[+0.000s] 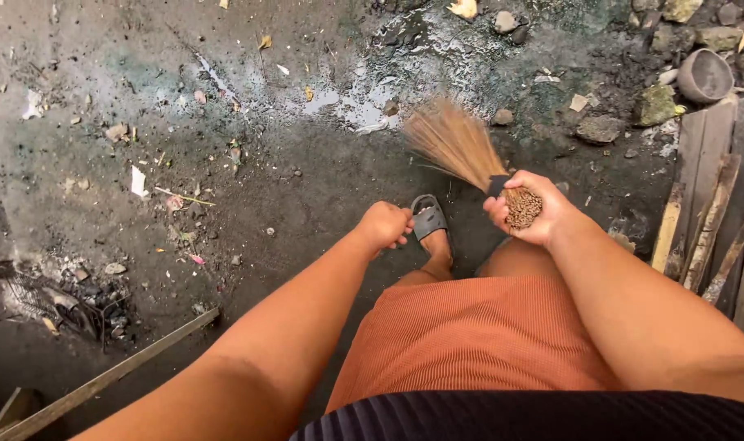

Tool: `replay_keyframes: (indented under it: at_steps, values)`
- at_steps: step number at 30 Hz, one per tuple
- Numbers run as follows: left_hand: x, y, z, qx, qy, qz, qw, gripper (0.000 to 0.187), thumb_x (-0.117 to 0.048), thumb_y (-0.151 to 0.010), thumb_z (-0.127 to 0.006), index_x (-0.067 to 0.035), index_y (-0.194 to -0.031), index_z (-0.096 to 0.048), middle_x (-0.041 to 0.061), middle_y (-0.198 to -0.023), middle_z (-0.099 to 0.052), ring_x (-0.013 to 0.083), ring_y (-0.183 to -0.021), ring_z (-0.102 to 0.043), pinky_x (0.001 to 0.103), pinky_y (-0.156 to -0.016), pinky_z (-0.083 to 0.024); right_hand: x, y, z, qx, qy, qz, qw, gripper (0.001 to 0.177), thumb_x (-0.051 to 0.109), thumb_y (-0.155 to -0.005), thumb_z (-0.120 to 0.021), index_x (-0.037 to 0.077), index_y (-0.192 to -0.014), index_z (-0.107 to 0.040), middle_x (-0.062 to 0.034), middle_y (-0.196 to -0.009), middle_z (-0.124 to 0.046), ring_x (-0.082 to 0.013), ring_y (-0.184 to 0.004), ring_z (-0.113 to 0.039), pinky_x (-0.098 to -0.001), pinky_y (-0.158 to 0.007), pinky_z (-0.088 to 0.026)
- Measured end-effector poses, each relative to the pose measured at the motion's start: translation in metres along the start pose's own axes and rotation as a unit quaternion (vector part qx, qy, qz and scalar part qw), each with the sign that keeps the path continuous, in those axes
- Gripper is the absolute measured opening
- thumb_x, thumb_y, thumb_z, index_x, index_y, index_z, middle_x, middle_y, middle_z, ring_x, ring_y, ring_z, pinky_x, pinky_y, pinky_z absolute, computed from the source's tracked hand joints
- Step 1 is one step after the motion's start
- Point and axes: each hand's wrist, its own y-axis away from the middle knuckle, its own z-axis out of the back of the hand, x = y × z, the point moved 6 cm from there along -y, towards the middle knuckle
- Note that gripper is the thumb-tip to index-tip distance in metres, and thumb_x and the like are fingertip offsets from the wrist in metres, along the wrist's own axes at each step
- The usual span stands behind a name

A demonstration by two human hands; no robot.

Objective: Sweeping an outdoor dirt area using a stick broom.

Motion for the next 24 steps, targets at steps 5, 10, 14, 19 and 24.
replay_keyframes:
  at_steps: [5, 10, 14, 19, 24]
  values:
    - [-0.015, -0.014, -0.007, -0.007, 0.019, 0.003, 1.0, 0.027, -0.025, -0.094, -0.057, -0.003, -0.087, -0.07, 0.006, -0.084, -0.07, 0.0157, -0.06, -0.062, 0.032, -0.049, -0.046, 0.026, 0.057, -0.03, 0.028, 0.133, 0.059, 0.989, 0.043, 0.014, -0.078, -0.066, -0.001, -0.116, -0.053, -0.0213, -0.097, -0.06, -0.0197, -0.068, -0.056, -0.0306, -0.055, -0.052]
    - [-0.051, -0.046, -0.019, -0.009, 0.029, -0.015, 0.999, 0.026, -0.025, -0.093, -0.057, -0.004, -0.085, -0.07, 0.005, -0.082, -0.069, 0.016, -0.058, -0.06, 0.034, -0.048, -0.045, 0.132, 0.088, -0.001, -0.062, 0.126, 0.189, 0.972, 0.036, 0.013, -0.082, -0.064, 0.004, -0.115, -0.056, -0.0181, -0.099, -0.06, -0.0189, -0.073, -0.056, -0.032, -0.062, -0.055]
    - [-0.088, -0.071, -0.032, -0.015, 0.023, -0.019, 0.999, 0.028, -0.024, -0.093, -0.057, -0.002, -0.081, -0.068, 0.007, -0.075, -0.067, 0.0181, -0.055, -0.061, 0.034, -0.047, -0.047, 0.265, 0.05, 0.054, -0.151, 0.09, 0.275, 0.945, 0.02, 0.012, -0.085, -0.065, 0.012, -0.098, -0.05, -0.0087, -0.09, -0.055, -0.0232, -0.077, -0.058, -0.0377, -0.069, -0.059]
    - [-0.185, -0.097, -0.047, -0.025, 0.005, 0.012, 1.0, 0.029, -0.026, -0.094, -0.058, -0.003, -0.081, -0.069, 0.004, -0.077, -0.069, 0.016, -0.056, -0.061, 0.033, -0.046, -0.046, 0.317, 0.005, -0.019, -0.129, 0.183, 0.146, 0.963, 0.018, 0.017, -0.082, -0.065, 0.009, -0.093, -0.054, -0.0091, -0.087, -0.056, -0.0234, -0.073, -0.061, -0.0381, -0.066, -0.06]
    - [-0.283, -0.151, -0.106, 0.001, -0.013, -0.01, 1.0, 0.027, -0.025, -0.095, -0.059, -0.002, -0.086, -0.07, 0.005, -0.079, -0.07, 0.016, -0.056, -0.061, 0.033, -0.047, -0.046, 0.313, 0.076, -0.065, 0.006, 0.228, 0.019, 0.973, 0.048, 0.016, -0.074, -0.063, 0.016, -0.122, -0.055, -0.0179, -0.089, -0.065, -0.02, -0.061, -0.058, -0.0304, -0.049, -0.052]
